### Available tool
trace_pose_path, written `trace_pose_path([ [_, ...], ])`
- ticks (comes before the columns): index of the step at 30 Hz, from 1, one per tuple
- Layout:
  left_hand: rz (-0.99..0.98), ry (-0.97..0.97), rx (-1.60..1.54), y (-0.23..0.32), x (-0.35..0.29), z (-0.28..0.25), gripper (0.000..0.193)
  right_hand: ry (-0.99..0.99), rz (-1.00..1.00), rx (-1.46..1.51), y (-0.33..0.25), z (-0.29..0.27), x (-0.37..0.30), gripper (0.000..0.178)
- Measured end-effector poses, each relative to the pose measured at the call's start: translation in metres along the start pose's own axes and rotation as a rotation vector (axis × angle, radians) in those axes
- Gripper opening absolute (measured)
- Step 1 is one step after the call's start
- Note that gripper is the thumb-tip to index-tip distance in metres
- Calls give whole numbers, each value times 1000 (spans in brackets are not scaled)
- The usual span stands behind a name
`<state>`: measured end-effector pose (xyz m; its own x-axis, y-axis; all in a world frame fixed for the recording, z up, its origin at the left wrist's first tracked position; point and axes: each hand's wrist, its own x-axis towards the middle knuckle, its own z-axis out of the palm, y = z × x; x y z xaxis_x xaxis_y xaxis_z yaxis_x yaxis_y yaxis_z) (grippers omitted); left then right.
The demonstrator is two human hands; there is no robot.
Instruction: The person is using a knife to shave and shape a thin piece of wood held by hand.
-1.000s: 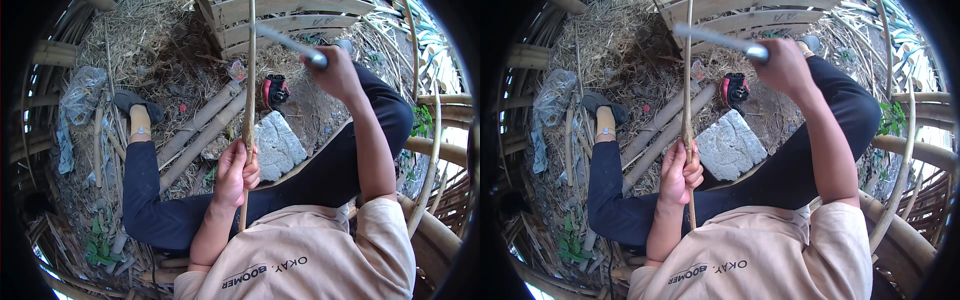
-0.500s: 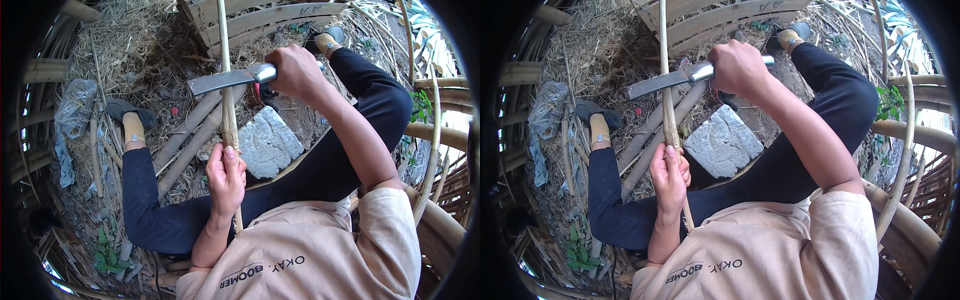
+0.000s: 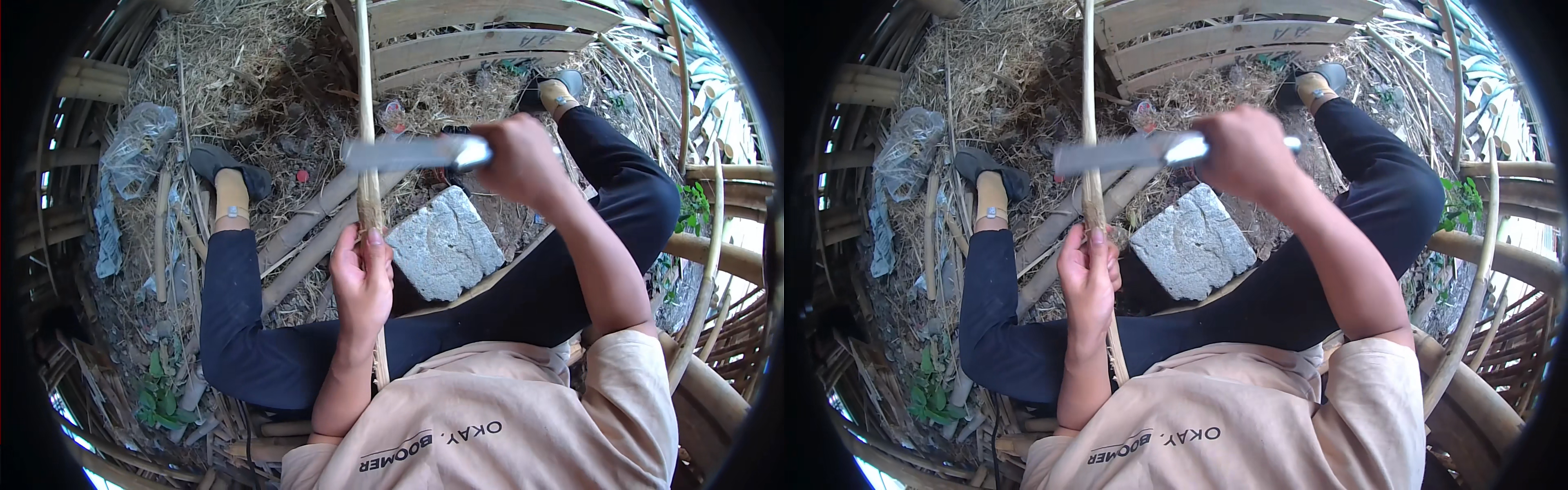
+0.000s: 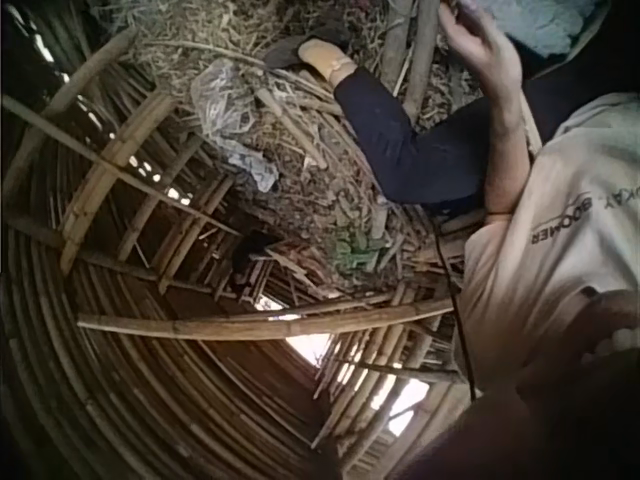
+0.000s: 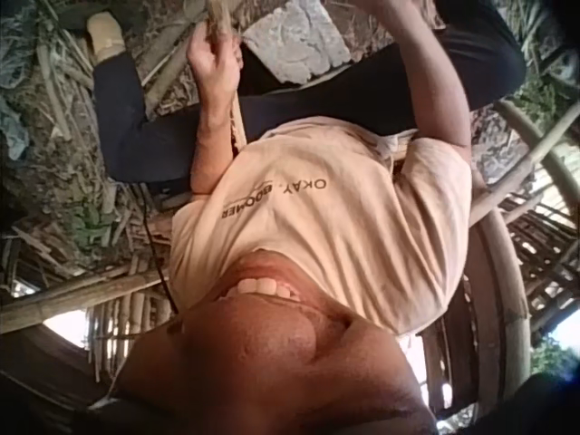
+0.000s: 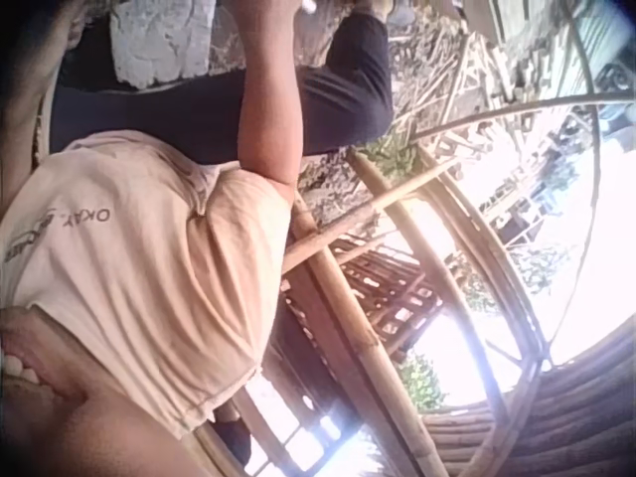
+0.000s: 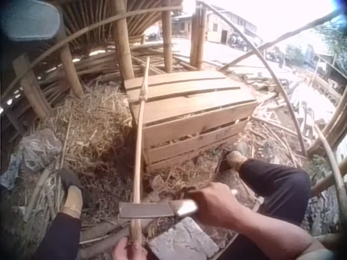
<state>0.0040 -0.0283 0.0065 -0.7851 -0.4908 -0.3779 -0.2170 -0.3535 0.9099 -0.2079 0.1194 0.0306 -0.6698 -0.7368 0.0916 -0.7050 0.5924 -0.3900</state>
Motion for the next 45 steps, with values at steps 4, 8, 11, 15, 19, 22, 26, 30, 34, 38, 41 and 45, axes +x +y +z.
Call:
trace_pose_path([
  [4,-25,-10,-30,-1,3,1,20,-167,-74,-23,-15,32,-4,16],
  [8,133,-26,138,-19,0,5,20,-144,-81,40,-10,50,-4,15],
  [11,92,-38,161,-17,-3,3,20,-169,-46,8,-5,46,5,17],
  [15,50,-58,124,-21,-7,7,22,27,400,-81,41,33,42,18],
  [19,91,-83,69,-15,-7,14,20,241,267,-82,60,-15,42,24],
  [22,68,7,73,-9,2,-2,22,62,407,244,20,-7,24,22],
  [26,36,-3,22,-4,7,-5,22,-116,47,163,-2,24,10,24],
  [30,10,-38,-23,-11,4,0,20,-154,-79,154,-23,42,2,15],
  [34,52,-46,21,-17,-3,2,20,-118,-11,96,-9,54,8,16],
  [38,43,-48,3,-8,-7,7,20,-70,247,105,26,44,32,20],
  [41,48,-52,5,-1,-10,10,21,128,313,61,49,27,45,21],
  [45,28,-12,30,-3,-3,9,22,87,209,169,32,25,25,24],
])
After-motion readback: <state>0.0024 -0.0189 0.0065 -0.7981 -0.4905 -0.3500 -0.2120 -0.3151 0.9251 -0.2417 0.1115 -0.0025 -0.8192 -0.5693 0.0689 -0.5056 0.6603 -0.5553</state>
